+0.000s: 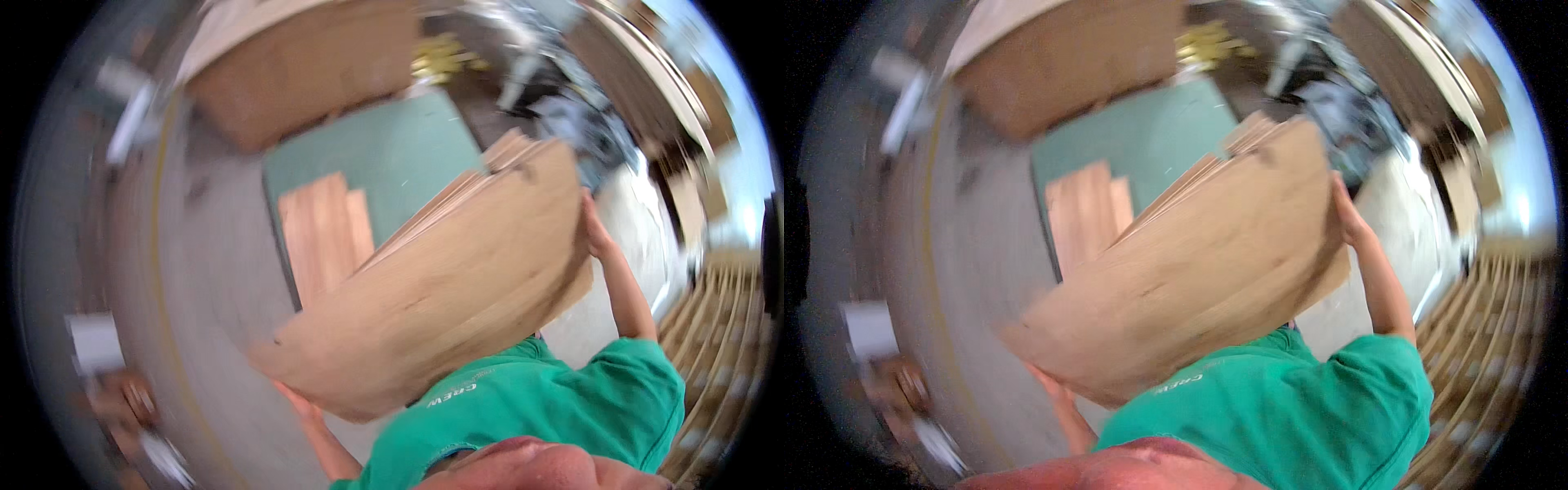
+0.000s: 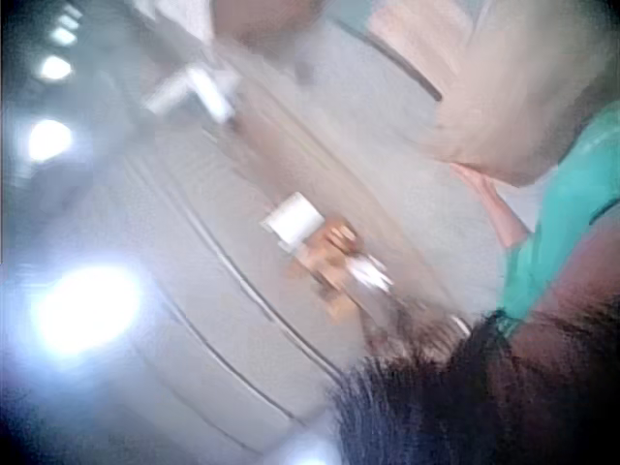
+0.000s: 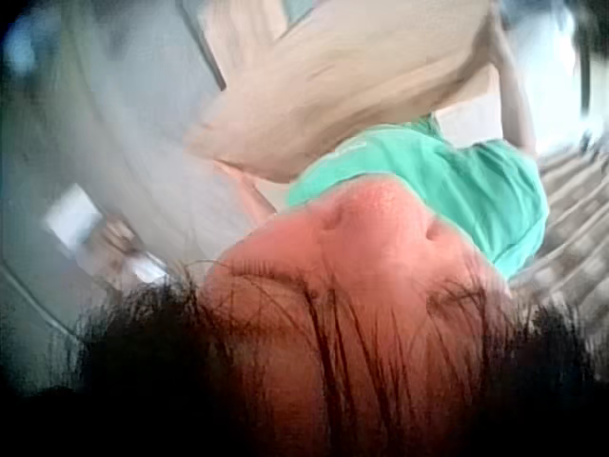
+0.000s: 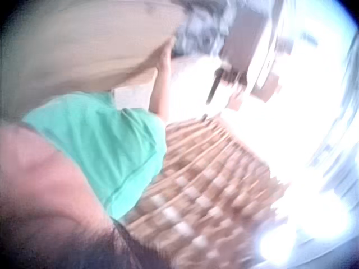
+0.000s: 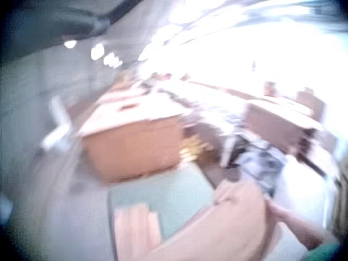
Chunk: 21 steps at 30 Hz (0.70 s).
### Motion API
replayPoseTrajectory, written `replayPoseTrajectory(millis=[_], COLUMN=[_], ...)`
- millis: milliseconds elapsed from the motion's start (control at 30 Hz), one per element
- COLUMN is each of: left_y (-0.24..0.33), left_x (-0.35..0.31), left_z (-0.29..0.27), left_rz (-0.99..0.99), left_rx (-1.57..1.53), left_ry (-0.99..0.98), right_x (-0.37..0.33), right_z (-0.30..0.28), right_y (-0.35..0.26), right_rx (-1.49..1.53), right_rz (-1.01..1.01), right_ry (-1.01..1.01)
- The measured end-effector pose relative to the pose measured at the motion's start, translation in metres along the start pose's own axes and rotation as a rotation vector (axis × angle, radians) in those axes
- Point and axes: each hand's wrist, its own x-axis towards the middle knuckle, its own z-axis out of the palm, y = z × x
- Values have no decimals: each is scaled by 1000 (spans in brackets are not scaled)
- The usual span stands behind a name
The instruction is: The person sits on the floor and handles flat wooden boards, peeling off a small white label and stacking the boards. They then stand, carry stacks of boards across the room, and place them on a table before returning to the floor to continue handling the boards.
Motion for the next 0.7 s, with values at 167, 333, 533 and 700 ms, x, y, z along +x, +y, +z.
replayPoseTrajectory(millis=[167, 333, 533, 700], left_y=[6, -39, -104, -182], left_x=[-25, -70, -165, -238], left_z=[34, 109, 266, 392], left_rz=[-92, -94, -254, -159], left_rx=[111, 354, 560, 732], left_ry=[-357, -502, -828, -933], right_x=[-92, -218, -342, -439], right_z=[-73, -171, -296, -395], right_y=[72, 187, 311, 370], right_rx=[112, 326, 678, 902], right_rz=[414, 434, 410, 283], right_ry=[234, 299, 593, 706])
